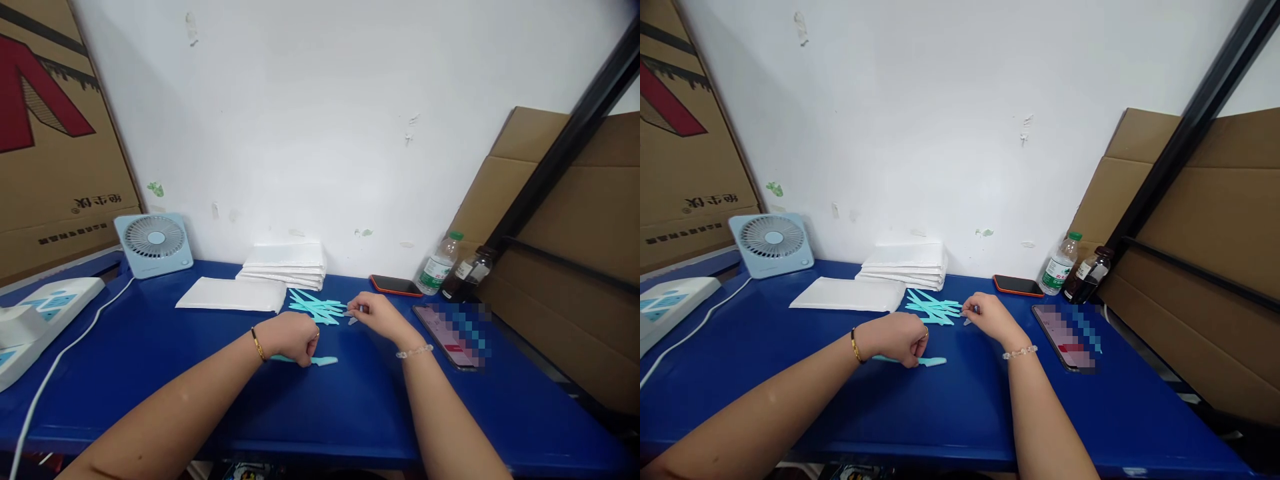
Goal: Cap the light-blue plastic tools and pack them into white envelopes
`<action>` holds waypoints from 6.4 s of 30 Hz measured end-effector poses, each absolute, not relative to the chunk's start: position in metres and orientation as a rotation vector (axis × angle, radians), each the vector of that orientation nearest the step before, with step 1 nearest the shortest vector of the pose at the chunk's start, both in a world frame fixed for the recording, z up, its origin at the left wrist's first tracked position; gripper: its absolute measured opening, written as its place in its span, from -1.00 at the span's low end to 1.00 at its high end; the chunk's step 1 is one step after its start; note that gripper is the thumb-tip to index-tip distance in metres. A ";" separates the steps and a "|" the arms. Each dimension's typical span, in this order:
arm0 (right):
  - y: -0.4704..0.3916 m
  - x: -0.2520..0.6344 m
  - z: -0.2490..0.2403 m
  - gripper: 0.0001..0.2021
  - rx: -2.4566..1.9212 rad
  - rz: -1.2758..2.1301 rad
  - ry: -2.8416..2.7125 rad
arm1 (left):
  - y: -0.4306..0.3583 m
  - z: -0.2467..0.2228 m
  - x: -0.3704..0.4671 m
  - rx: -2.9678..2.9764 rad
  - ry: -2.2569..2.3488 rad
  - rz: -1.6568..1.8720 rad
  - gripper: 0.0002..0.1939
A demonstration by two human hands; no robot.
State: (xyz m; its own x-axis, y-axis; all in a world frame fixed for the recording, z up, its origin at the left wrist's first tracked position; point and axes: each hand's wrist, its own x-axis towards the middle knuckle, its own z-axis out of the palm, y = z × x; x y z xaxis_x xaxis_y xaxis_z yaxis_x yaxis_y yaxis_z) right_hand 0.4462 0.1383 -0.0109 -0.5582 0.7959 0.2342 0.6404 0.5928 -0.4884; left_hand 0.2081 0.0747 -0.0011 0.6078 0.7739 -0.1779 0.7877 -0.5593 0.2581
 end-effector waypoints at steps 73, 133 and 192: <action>0.158 0.456 -0.033 -0.85 -1.374 0.427 -2.440 | 0.112 -0.026 0.189 2.548 1.544 0.406 -0.77; 0.138 0.432 -0.023 -0.83 -1.100 0.574 -2.580 | 0.114 -0.025 0.192 2.350 1.465 0.293 -0.88; 0.140 0.428 -0.031 -0.83 -1.142 0.697 -2.485 | 0.120 -0.038 0.195 2.871 1.193 0.372 -0.89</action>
State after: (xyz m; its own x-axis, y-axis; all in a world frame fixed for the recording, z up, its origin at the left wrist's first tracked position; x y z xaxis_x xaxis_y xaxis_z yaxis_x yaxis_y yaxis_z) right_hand 0.4282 0.1402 -0.0309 -0.6300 0.7723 0.0821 0.6171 0.5619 -0.5509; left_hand 0.1948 0.1199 -0.0383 0.6814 0.6998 0.2142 0.6974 -0.7097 0.0998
